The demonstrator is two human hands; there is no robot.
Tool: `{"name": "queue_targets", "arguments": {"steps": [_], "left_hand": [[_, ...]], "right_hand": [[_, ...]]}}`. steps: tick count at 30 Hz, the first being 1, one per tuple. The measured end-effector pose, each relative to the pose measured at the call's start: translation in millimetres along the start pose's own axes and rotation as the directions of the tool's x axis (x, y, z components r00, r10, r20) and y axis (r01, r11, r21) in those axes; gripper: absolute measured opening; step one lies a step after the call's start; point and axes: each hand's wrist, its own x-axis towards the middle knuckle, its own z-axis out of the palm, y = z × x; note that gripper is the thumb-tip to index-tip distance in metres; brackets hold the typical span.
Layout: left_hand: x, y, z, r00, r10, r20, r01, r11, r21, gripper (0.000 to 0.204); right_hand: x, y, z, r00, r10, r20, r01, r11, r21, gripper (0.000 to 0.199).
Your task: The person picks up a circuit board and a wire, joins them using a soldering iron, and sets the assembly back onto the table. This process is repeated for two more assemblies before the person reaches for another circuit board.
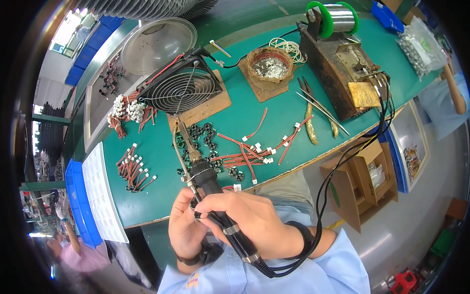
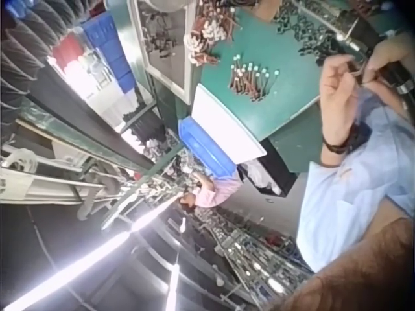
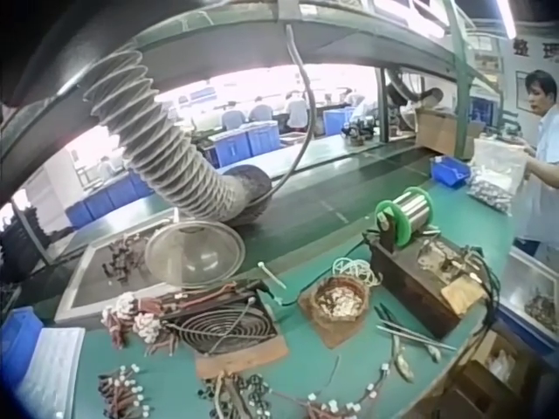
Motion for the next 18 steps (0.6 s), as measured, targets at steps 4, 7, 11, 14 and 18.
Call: {"name": "queue_targets", "arguments": {"steps": [4, 7, 11, 14, 18], "left_hand": [[2.3, -1.6, 4.6, 1.000, 0.012, -0.013, -0.013, 1.000, -0.024, 0.026], [4.3, -3.0, 6.4, 1.000, 0.011, -0.007, -0.011, 1.000, -0.021, 0.026], [4.7, -4.3, 6.3, 0.999, 0.003, -0.033, -0.004, 1.000, -0.009, 0.025], [6.3, -4.6, 8.8, 0.999, 0.024, -0.043, -0.023, 1.000, 0.015, 0.025], [7.6, -5.7, 13.0, 0.996, 0.083, -0.041, -0.081, 0.995, 0.057, 0.025]], "right_hand": [[0.5, 0.6, -2.5, 1.000, -0.005, -0.007, 0.005, 1.000, 0.003, 0.040], [0.5, 1.5, -5.0, 1.000, -0.017, -0.006, 0.017, 1.000, -0.009, 0.041], [0.6, 1.3, -7.0, 1.000, -0.017, -0.015, 0.016, 1.000, -0.014, 0.042], [0.8, 2.0, -7.2, 1.000, -0.003, -0.031, 0.003, 1.000, 0.000, 0.041], [0.8, 1.7, -7.3, 0.999, 0.020, -0.041, -0.019, 1.000, 0.025, 0.042]]}}
